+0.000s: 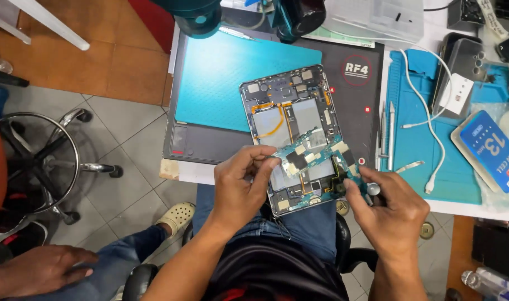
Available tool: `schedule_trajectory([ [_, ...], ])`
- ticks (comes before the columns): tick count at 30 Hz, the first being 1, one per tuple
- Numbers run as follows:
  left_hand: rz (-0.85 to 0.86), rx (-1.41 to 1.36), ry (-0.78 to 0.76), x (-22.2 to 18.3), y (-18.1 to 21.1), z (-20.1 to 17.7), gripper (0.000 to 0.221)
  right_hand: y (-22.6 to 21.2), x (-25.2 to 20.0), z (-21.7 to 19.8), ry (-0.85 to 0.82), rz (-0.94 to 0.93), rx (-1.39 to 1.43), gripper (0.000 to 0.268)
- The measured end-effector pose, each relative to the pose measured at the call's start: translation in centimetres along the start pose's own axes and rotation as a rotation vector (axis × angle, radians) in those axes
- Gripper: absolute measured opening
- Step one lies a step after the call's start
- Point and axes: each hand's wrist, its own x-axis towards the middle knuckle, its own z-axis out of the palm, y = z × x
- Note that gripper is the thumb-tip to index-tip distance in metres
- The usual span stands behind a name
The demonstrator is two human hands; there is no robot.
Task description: Disassembling a tablet to clean or repair internal components, including removing the screen and motherboard.
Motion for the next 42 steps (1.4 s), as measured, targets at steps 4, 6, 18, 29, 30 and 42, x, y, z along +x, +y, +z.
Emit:
schedule_trajectory([
  [4, 0.021, 0.07, 0.047, 0.4, -0.5, -0.5, 0.016, -0.6, -0.2, 0.5, -0.062, 0.08, 0.056, 0.03],
  [6, 0.058, 0.097, 0.063, 0.7, -0.7, -0.5, 0.015, -1.1, -0.1, 0.5, -0.089, 0.126, 0.114, 0.029],
  [18, 0.398, 0.415, 0.135, 8.0, -0.8, -1.0, 0.023, 1.1, 3.9, 2.5, 0.007, 0.038, 0.087, 0.025],
  [29, 0.359, 0.629, 0.109, 7.5, -3.0, -2.4, 0.028, 3.3, 7.3, 5.1, 0.099, -0.078, -0.041, 0.025],
  [30, 0.358, 0.64, 0.092, 7.5, -3.0, -2.3, 0.029, 3.2, 7.5, 5.3, 0.099, -0.074, -0.025, 0.025],
  [42, 0.326, 0.665, 0.01, 7.4, -2.3, -2.4, 0.035, 3.0, 8.1, 6.5, 0.104, -0.081, 0.015, 0.027],
])
